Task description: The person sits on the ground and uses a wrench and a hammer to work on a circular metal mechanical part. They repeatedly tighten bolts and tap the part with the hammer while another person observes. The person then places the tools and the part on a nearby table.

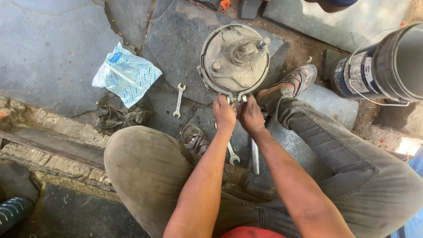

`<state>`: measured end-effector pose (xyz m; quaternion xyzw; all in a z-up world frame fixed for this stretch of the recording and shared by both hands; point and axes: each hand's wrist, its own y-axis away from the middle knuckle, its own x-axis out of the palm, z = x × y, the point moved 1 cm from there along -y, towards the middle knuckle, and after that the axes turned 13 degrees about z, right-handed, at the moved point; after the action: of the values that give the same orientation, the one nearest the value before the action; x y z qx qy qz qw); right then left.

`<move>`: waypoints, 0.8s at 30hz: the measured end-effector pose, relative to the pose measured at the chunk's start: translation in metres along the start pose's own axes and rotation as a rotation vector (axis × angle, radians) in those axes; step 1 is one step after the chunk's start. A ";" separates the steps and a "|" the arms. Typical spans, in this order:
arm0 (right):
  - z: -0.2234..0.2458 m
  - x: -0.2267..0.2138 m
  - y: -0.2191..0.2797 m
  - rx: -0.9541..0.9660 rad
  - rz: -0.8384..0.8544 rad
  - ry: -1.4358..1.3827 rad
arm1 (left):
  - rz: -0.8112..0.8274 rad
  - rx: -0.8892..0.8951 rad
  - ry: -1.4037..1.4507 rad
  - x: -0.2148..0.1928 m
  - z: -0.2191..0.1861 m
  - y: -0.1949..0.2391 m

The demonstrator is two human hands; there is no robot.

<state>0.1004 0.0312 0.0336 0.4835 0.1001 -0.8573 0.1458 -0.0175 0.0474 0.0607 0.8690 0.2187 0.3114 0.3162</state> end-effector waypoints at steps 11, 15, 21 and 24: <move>-0.070 0.074 -0.011 0.409 0.377 -0.644 | -0.065 0.224 -0.335 -0.005 0.013 -0.007; -0.064 0.098 0.018 -0.254 -0.092 0.135 | -0.118 0.205 -0.495 -0.017 0.033 -0.008; -0.037 0.075 0.017 0.324 0.191 -0.986 | 0.013 0.032 0.144 -0.008 0.024 -0.019; -0.016 0.058 0.035 0.555 0.177 -0.683 | -0.019 -0.076 0.136 -0.010 0.021 -0.012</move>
<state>0.0965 -0.0059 -0.0255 0.2001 -0.2293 -0.9464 0.1080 -0.0123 0.0412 0.0361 0.8310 0.2360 0.3749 0.3364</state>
